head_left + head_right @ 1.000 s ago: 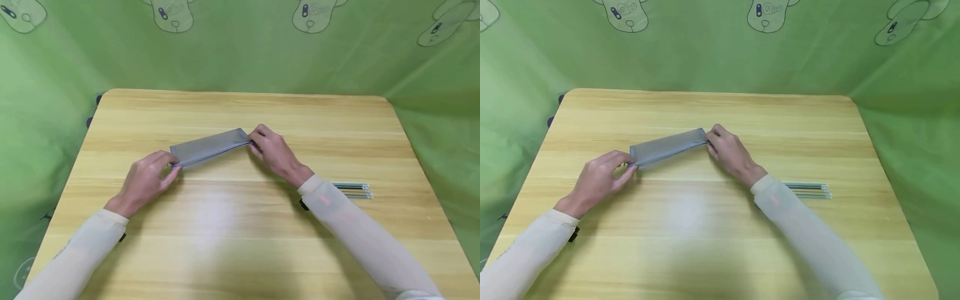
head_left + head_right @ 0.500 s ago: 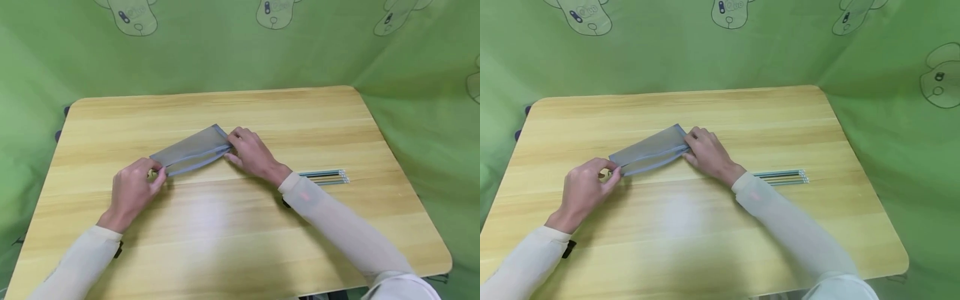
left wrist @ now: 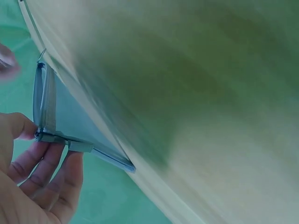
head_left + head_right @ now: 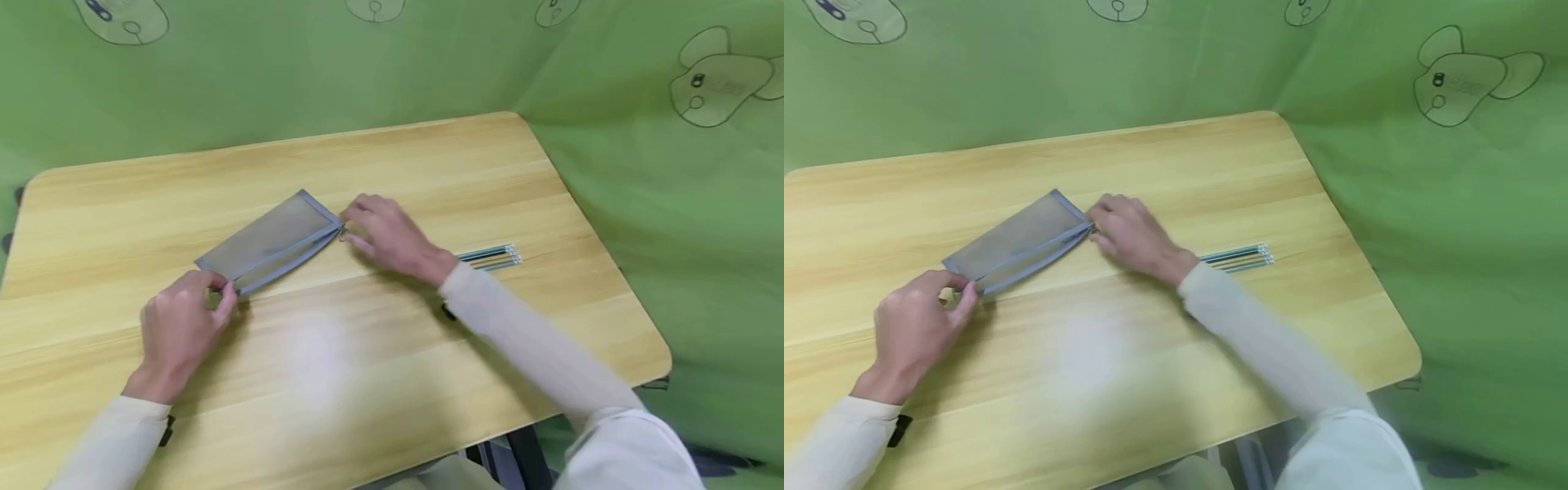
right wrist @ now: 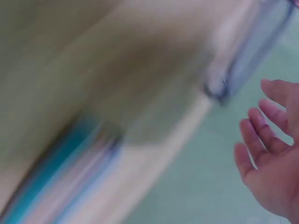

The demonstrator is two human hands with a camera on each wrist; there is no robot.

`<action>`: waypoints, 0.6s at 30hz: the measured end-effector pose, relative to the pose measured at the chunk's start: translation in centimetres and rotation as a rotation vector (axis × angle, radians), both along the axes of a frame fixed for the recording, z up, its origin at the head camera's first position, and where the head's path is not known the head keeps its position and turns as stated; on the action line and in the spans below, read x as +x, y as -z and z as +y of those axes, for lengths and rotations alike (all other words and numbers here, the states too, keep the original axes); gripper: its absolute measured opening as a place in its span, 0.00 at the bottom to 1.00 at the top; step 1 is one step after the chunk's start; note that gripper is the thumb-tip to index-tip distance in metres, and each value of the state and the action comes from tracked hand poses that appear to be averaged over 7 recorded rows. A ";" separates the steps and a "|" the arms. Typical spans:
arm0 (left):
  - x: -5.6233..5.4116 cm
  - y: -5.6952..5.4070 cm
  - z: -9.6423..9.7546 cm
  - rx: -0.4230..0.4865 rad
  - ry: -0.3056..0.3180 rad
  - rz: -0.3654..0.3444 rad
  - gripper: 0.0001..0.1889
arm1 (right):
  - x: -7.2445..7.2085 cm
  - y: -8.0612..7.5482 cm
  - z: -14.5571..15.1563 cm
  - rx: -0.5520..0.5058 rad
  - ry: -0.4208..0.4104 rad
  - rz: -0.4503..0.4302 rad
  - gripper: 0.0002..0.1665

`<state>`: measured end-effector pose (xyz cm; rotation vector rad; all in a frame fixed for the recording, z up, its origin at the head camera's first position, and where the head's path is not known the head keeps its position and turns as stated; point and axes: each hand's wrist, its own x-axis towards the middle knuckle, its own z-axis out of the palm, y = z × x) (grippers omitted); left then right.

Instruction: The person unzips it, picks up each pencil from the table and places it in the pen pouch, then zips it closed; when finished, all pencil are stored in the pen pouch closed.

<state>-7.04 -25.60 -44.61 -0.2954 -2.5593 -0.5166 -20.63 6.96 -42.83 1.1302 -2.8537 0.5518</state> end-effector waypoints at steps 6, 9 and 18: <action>0.4 -1.3 -0.8 0.000 -0.012 -0.003 0.09 | 4.6 -1.4 11.1 0.071 0.108 0.064 0.16; 0.4 -1.8 -1.0 -0.001 -0.027 0.009 0.10 | 6.6 -0.4 14.2 0.133 0.097 0.095 0.18; 1.2 -1.8 -0.4 0.004 -0.057 -0.001 0.11 | 7.8 1.4 16.4 0.182 0.044 0.215 0.18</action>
